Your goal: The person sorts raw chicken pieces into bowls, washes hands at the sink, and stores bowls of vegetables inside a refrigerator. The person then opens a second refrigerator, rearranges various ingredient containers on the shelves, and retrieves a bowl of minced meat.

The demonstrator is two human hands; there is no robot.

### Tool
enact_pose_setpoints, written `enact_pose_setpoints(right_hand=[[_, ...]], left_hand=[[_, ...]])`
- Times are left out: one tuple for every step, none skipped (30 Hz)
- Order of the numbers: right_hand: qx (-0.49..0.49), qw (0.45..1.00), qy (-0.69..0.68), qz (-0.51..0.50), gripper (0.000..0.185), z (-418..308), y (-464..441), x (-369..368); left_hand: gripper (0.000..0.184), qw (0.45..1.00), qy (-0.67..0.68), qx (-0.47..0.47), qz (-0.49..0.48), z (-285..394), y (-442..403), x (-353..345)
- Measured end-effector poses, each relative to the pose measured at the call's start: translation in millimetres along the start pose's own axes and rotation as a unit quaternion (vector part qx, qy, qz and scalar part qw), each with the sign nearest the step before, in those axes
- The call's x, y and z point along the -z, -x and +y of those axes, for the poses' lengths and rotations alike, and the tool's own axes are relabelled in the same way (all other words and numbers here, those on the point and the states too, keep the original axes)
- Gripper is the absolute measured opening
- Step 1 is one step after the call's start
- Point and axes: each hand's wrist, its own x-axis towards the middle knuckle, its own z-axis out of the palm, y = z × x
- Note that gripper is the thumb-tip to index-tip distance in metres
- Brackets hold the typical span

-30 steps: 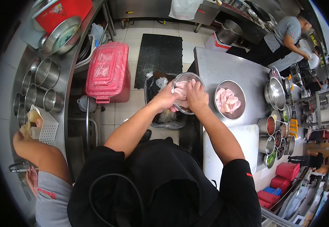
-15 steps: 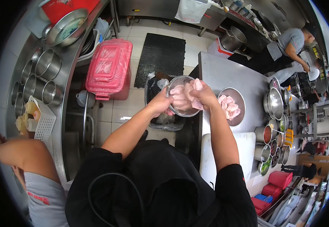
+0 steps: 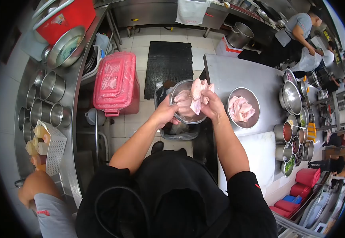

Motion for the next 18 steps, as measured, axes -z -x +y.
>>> enact_pose_setpoints(right_hand=[[-0.008,1.0,-0.022,0.0,0.044,-0.9,0.6,-0.1],[-0.008,1.0,-0.027,-0.009,0.043,-1.4,1.1,0.2],[-0.008,0.999,-0.032,-0.019,0.043,-1.4,1.1,0.5],[-0.009,0.999,-0.037,-0.03,0.042,-0.7,1.0,0.7],[0.001,0.998,-0.047,-0.029,0.042,-0.8,0.9,1.1],[0.011,0.998,-0.057,-0.029,0.043,-2.9,1.8,-1.8],[0.021,0.997,-0.067,-0.028,0.043,-5.2,2.3,-4.6],[0.038,0.997,-0.057,-0.04,0.042,-8.6,1.2,-5.3],[0.041,0.996,-0.067,-0.041,0.042,-13.8,1.4,-5.5],[0.045,0.995,-0.076,-0.042,0.043,-20.4,2.5,-5.1],[0.05,0.994,-0.086,-0.042,0.043,-26.9,3.4,-4.8],[0.077,0.993,-0.086,-0.021,0.042,-33.3,3.2,-5.8],[0.094,0.992,-0.081,-0.014,0.042,-40.4,4.3,-6.4],[0.111,0.991,-0.077,-0.007,0.042,-47.8,6.6,-6.8],[0.128,0.989,-0.072,-0.001,0.042,-56.1,10.4,-8.1],[0.131,0.989,-0.063,0.0,0.042,-65.5,16.9,-10.7],[0.13,0.989,-0.054,-0.034,0.037,-75.0,21.1,-5.3],[0.15,0.988,-0.047,-0.013,0.036,-81.6,26.1,-1.5]], left_hand=[[0.056,1.0,-0.002,-0.001,0.009,-2.2,-2.2,0.9],[0.054,1.0,-0.004,-0.003,0.018,-3.5,-4.3,1.8],[0.055,1.0,-0.008,-0.005,0.015,-3.3,-5.7,2.8],[0.055,1.0,-0.011,-0.007,0.014,-3.3,-6.3,4.1],[0.055,1.0,-0.013,-0.008,0.013,-3.8,-6.6,5.5],[0.055,1.0,-0.003,-0.007,0.011,-4.4,-7.1,6.1],[0.056,1.0,0.006,-0.007,0.008,-4.6,-8.0,6.1],[0.056,1.0,0.015,-0.006,0.004,-4.1,-8.6,6.3],[0.057,1.0,0.018,0.005,0.005,-2.4,-7.8,6.3],[0.057,1.0,0.021,0.016,0.004,0.2,-6.4,5.6],[0.058,0.999,0.023,0.028,0.002,1.9,-5.7,4.8],[0.058,0.999,0.029,0.022,0.006,0.7,-6.8,4.1],[0.059,0.999,0.034,0.017,0.008,-2.3,-9.1,3.9],[0.059,0.999,0.039,0.011,0.011,-5.4,-11.2,4.0],[0.06,0.999,0.043,0.007,0.008,-7.6,-13.5,3.8],[0.06,0.999,0.047,0.002,0.006,-9.8,-15.8,3.9],[0.061,0.999,0.05,-0.001,0.003,-12.3,-17.5,4.4],[0.061,0.998,0.062,-0.004,0.005,-15.3,-18.9,4.6]])
